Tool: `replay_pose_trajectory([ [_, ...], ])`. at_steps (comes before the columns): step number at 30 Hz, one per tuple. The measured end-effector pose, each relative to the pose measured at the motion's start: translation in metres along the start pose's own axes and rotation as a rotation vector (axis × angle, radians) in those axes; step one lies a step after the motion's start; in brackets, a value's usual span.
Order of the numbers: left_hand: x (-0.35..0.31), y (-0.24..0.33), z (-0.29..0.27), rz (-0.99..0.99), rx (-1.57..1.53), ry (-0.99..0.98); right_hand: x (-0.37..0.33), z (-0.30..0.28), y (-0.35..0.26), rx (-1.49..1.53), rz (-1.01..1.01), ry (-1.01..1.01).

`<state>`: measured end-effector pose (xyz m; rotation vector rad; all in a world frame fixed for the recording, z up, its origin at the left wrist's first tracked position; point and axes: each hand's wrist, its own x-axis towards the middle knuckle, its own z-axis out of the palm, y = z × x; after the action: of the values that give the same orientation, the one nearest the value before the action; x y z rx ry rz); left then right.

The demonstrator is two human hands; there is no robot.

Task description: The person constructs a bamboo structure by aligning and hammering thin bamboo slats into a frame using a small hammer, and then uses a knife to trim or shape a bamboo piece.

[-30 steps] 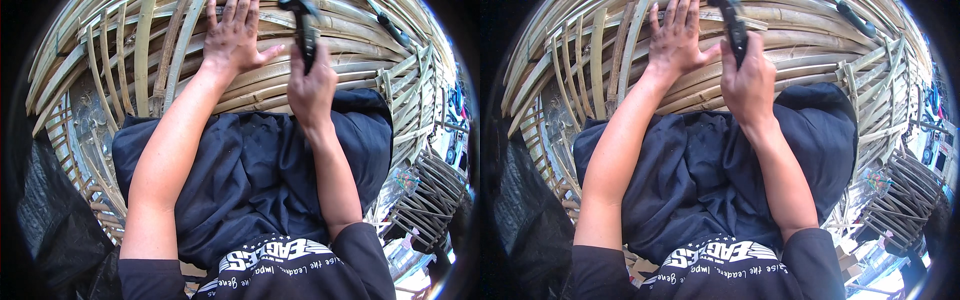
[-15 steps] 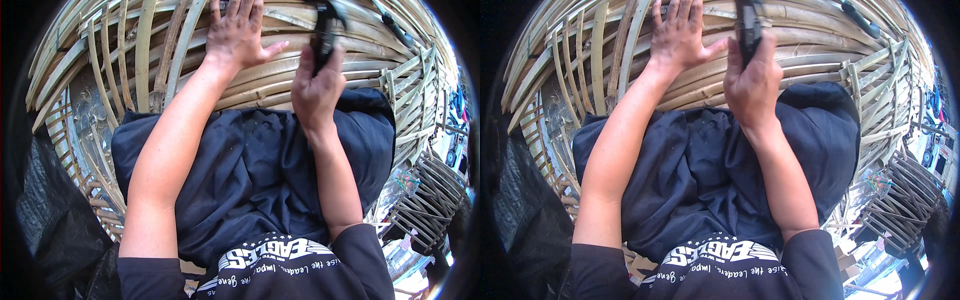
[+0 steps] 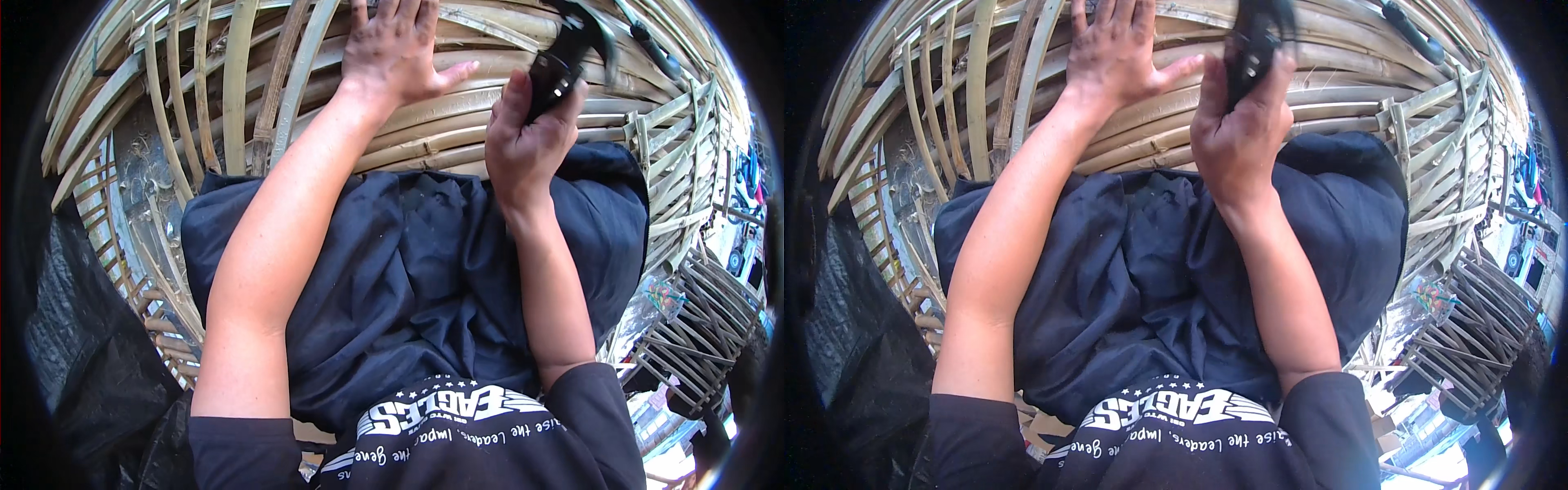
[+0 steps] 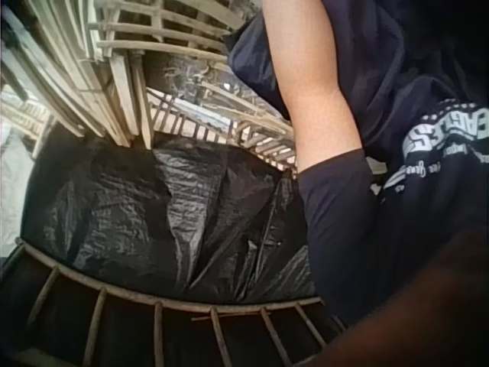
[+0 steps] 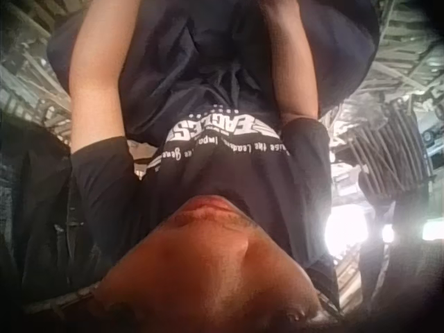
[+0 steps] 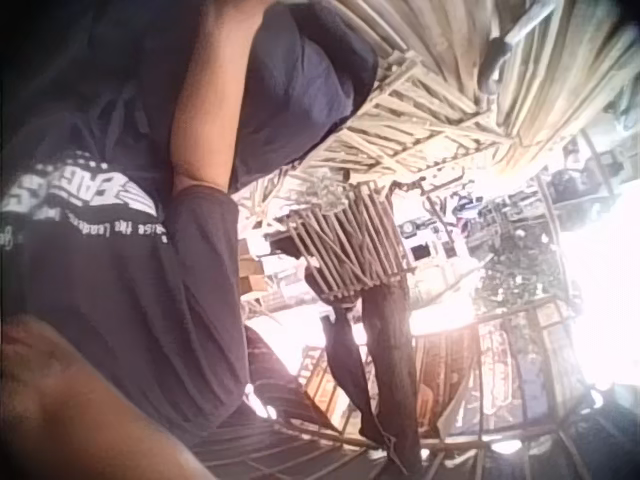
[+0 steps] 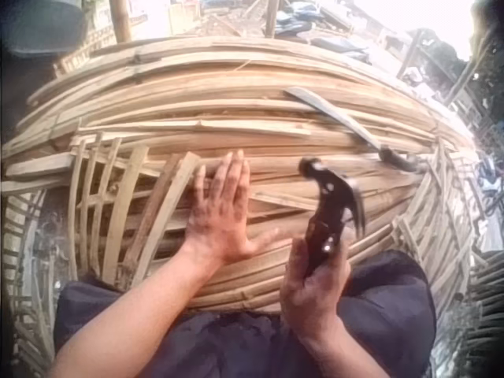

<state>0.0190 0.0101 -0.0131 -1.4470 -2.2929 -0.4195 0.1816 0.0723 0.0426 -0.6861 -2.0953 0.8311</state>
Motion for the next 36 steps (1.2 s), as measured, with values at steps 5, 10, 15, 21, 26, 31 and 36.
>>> replay_pose_trajectory([
  [5,-0.003,0.001,0.0,-0.004,-0.018,-0.004,-0.003,-0.004,-0.006,-0.106,0.052,-0.083],
  [10,-0.002,0.001,-0.003,0.006,0.05,-0.012,-0.005,0.0,0.002,-0.201,-0.011,-0.154],
  [15,0.001,0.003,-0.001,-0.007,-0.019,0.053,-0.007,0.003,0.003,0.017,-0.044,0.074],
  [21,0.005,0.002,-0.001,0.0,-0.007,0.05,0.001,0.001,-0.002,-0.054,-0.017,0.018],
  [26,-0.002,0.002,0.0,0.002,-0.048,0.011,0.001,-0.002,0.001,-0.053,-0.002,-0.066],
  [31,-0.003,0.002,-0.003,0.002,0.002,-0.022,0.001,0.003,0.003,-0.2,0.005,-0.218],
  [36,-0.003,0.003,-0.004,-0.002,0.002,-0.002,-0.005,0.0,-0.001,-0.018,-0.141,0.107],
])
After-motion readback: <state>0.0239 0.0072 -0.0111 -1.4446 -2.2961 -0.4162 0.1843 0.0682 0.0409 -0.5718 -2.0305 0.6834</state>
